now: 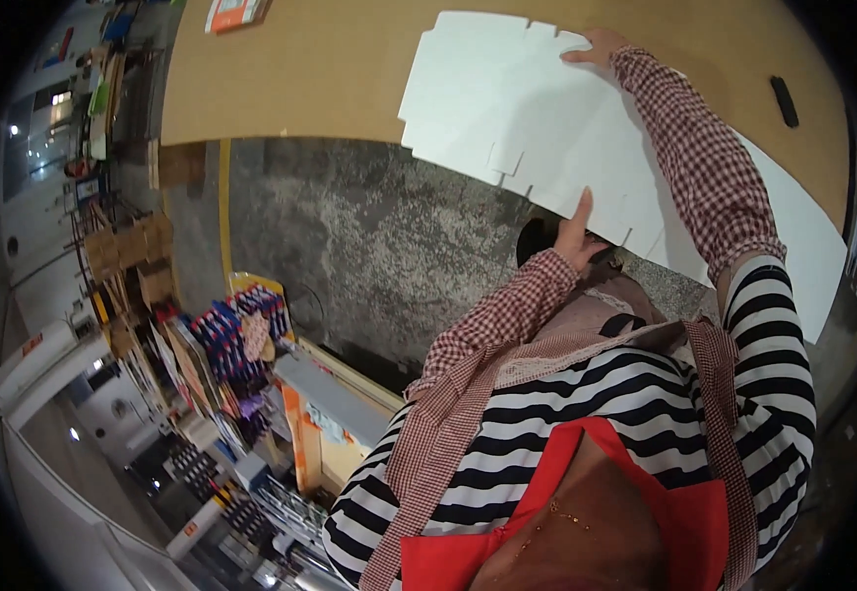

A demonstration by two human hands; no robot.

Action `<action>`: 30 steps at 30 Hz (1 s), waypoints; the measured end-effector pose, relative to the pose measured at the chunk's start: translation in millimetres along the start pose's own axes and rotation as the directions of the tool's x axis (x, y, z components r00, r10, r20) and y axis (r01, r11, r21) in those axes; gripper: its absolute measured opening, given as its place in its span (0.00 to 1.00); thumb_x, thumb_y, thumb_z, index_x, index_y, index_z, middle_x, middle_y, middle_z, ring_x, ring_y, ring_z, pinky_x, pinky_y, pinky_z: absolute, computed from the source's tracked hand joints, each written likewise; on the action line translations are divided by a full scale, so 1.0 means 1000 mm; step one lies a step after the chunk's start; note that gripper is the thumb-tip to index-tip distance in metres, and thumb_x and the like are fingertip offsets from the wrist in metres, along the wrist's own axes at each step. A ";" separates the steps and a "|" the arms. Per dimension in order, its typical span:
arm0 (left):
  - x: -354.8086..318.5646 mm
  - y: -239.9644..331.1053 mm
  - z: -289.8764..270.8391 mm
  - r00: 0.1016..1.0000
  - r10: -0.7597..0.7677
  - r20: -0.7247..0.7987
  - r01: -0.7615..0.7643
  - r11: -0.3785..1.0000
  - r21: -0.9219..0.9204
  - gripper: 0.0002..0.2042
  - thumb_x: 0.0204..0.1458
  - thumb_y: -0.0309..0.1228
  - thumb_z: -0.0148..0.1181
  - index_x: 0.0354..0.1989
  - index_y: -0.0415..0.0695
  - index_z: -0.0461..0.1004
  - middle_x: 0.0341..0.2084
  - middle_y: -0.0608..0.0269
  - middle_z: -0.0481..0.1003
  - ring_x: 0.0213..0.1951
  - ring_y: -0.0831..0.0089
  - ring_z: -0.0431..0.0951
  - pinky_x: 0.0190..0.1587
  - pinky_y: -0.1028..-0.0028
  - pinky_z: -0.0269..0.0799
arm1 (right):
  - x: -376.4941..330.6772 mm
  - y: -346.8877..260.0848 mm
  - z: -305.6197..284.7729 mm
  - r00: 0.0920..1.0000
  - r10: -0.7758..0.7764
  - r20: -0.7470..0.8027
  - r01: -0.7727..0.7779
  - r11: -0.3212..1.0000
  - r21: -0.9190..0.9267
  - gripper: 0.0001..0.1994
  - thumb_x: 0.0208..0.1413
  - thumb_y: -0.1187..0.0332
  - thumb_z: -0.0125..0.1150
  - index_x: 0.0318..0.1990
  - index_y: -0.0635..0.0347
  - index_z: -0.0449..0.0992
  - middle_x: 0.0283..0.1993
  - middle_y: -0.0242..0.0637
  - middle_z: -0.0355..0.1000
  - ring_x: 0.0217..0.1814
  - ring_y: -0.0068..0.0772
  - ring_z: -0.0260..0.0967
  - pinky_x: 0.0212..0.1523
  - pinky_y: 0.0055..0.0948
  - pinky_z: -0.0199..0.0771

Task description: The recorder is flipping through a stack of white paper or cardboard sheets on a large table, likely for inspection or counting.

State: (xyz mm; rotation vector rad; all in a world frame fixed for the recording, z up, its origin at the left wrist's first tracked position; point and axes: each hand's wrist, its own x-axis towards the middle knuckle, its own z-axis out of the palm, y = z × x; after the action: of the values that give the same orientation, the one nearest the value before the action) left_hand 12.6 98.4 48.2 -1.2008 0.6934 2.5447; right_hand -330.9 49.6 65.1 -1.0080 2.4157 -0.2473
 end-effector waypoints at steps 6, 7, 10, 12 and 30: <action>-0.006 -0.007 0.003 0.984 0.154 -0.089 -0.162 0.983 -0.088 0.34 0.56 0.49 0.60 0.66 0.46 0.54 0.57 0.61 0.65 0.58 0.65 0.67 0.56 0.58 0.69 | -0.012 -0.040 0.012 0.999 -0.026 -0.048 0.024 0.999 -0.034 0.39 0.54 0.37 0.56 0.67 0.54 0.61 0.66 0.48 0.62 0.68 0.45 0.59 0.67 0.39 0.58; -0.005 -0.010 0.001 0.983 0.156 -0.099 -0.163 0.984 -0.065 0.34 0.56 0.49 0.60 0.65 0.45 0.55 0.57 0.61 0.65 0.57 0.67 0.67 0.55 0.60 0.70 | -0.020 -0.041 0.011 0.996 -0.031 -0.081 0.030 0.999 -0.009 0.38 0.55 0.39 0.55 0.67 0.53 0.61 0.67 0.47 0.61 0.68 0.45 0.59 0.68 0.39 0.58; 0.006 -0.023 -0.001 0.984 0.159 -0.085 -0.160 0.987 -0.001 0.31 0.58 0.47 0.59 0.64 0.44 0.58 0.55 0.64 0.67 0.54 0.72 0.70 0.52 0.67 0.72 | -0.035 -0.044 0.015 0.995 0.009 -0.097 -0.014 0.999 -0.052 0.37 0.56 0.40 0.56 0.67 0.53 0.61 0.67 0.46 0.61 0.69 0.44 0.59 0.68 0.39 0.60; 0.012 -0.027 -0.004 0.983 0.177 -0.054 -0.176 0.984 0.020 0.29 0.58 0.45 0.59 0.63 0.43 0.59 0.53 0.64 0.68 0.53 0.73 0.71 0.51 0.69 0.73 | -0.038 -0.050 0.017 0.997 0.011 -0.071 -0.018 0.996 -0.088 0.37 0.56 0.41 0.56 0.67 0.52 0.61 0.67 0.45 0.61 0.69 0.43 0.59 0.68 0.38 0.59; -0.007 -0.014 0.004 0.996 0.083 -0.037 -0.091 0.932 -0.350 0.31 0.59 0.41 0.58 0.68 0.51 0.53 0.62 0.64 0.63 0.62 0.64 0.66 0.58 0.58 0.71 | -0.038 -0.011 0.023 0.959 -0.164 -0.230 0.180 0.982 0.053 0.23 0.40 0.62 0.71 0.46 0.58 0.75 0.46 0.44 0.73 0.52 0.49 0.69 0.53 0.45 0.68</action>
State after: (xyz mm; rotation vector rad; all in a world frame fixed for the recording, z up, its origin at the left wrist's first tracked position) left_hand 20.0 112.2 51.1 -1.3299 0.3048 2.8190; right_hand -289.6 69.2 63.9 -1.2158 2.4972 -0.5344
